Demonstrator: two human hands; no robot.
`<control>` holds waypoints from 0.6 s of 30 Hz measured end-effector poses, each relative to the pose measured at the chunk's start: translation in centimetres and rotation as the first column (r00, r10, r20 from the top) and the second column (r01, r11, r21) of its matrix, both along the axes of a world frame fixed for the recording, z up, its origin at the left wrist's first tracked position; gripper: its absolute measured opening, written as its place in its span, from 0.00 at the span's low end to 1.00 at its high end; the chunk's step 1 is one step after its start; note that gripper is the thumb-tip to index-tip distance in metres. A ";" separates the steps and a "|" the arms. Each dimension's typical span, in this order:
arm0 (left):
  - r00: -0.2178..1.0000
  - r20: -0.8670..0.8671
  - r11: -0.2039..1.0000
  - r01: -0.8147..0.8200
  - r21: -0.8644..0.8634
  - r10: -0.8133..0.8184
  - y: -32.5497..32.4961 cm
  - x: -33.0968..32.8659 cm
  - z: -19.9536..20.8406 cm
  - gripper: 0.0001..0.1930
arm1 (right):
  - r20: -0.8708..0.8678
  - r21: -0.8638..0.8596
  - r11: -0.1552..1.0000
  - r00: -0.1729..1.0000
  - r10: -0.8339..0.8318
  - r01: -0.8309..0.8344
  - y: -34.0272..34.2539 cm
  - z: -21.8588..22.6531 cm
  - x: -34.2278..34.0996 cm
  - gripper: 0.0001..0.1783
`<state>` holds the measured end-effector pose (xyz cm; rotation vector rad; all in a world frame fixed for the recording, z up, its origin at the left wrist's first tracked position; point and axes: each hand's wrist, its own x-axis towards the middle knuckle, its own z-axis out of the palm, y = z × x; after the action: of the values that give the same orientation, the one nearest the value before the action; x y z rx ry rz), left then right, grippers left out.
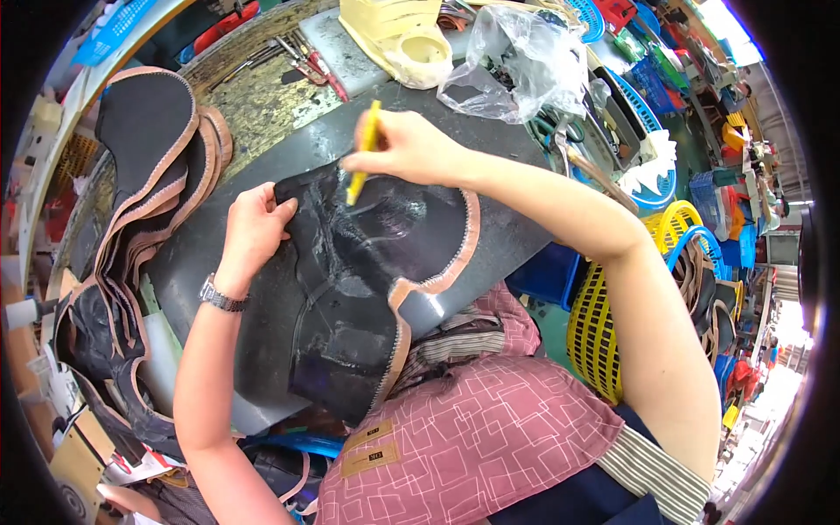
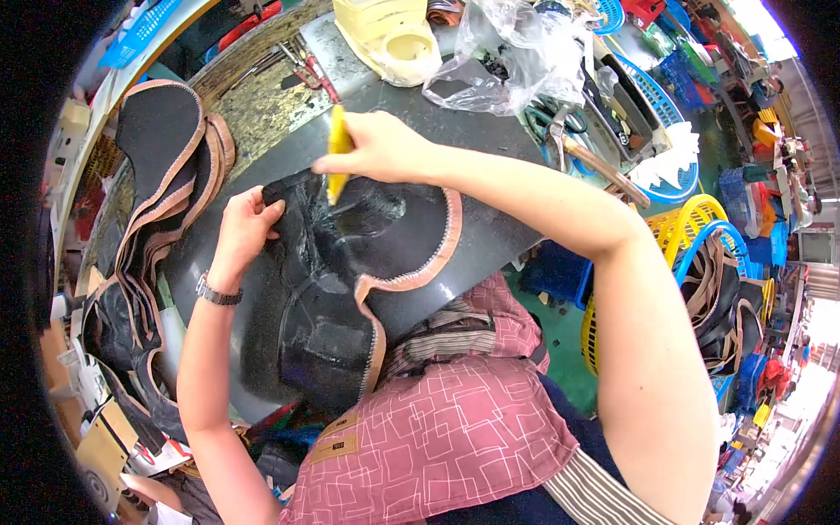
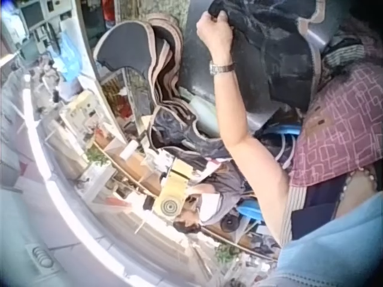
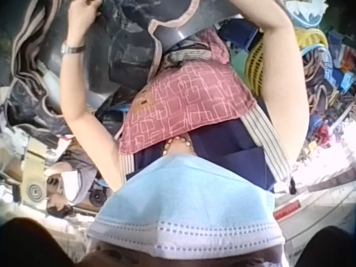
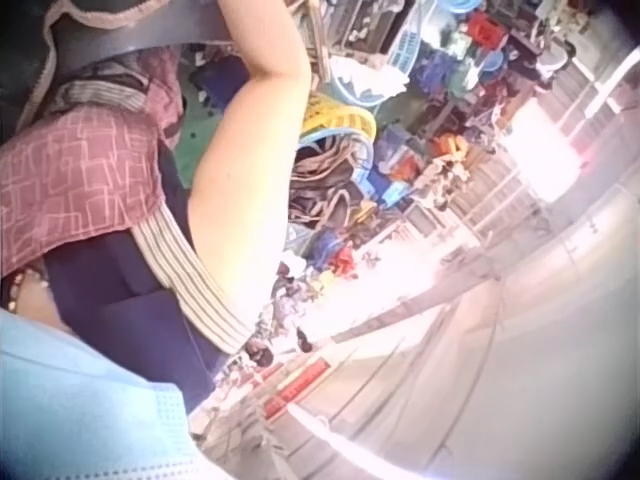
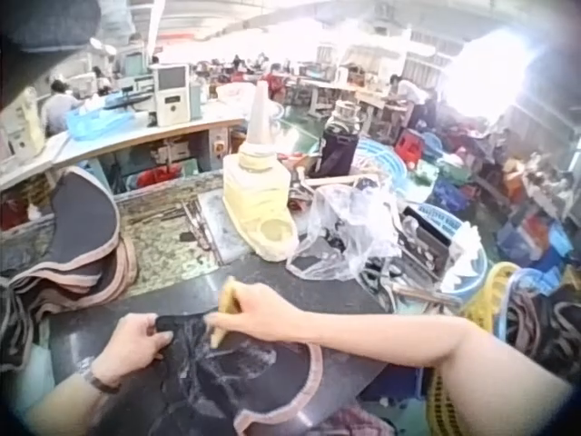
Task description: Applying glue to shoe upper components at a factory workstation using an applicator.
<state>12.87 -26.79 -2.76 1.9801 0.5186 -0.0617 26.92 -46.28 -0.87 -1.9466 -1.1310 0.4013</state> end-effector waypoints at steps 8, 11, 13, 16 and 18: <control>0.999 0.031 0.996 -0.013 0.088 0.010 0.3 -0.4 -0.3 0.11 | -0.217 0.105 0.931 0.921 -0.322 0.350 -5.6 -0.8 0.1 0.10; 0.998 0.030 0.976 -0.052 0.212 0.047 -0.1 -0.9 -0.2 0.10 | 0.020 -0.046 0.940 0.941 -0.338 0.339 -9.7 -0.3 -4.1 0.10; 0.999 0.020 0.958 -0.045 0.283 0.041 -0.1 -0.8 -0.3 0.12 | -0.065 -0.159 0.957 0.965 -0.254 0.241 -11.8 0.4 -5.3 0.13; 0.999 0.050 0.931 -0.025 0.363 0.008 0.5 -0.7 -1.2 0.13 | -0.405 0.112 0.947 0.884 -0.234 0.302 -8.7 0.2 -6.6 0.11; 0.994 0.109 0.917 -0.044 0.396 0.000 0.0 -0.8 -0.5 0.12 | -0.431 0.125 0.983 0.900 -0.066 0.132 -8.1 -0.8 -7.2 0.11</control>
<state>12.02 -26.81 -3.28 2.3590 0.5127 0.1782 19.71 -54.37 -1.64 -1.6665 -0.7513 0.6317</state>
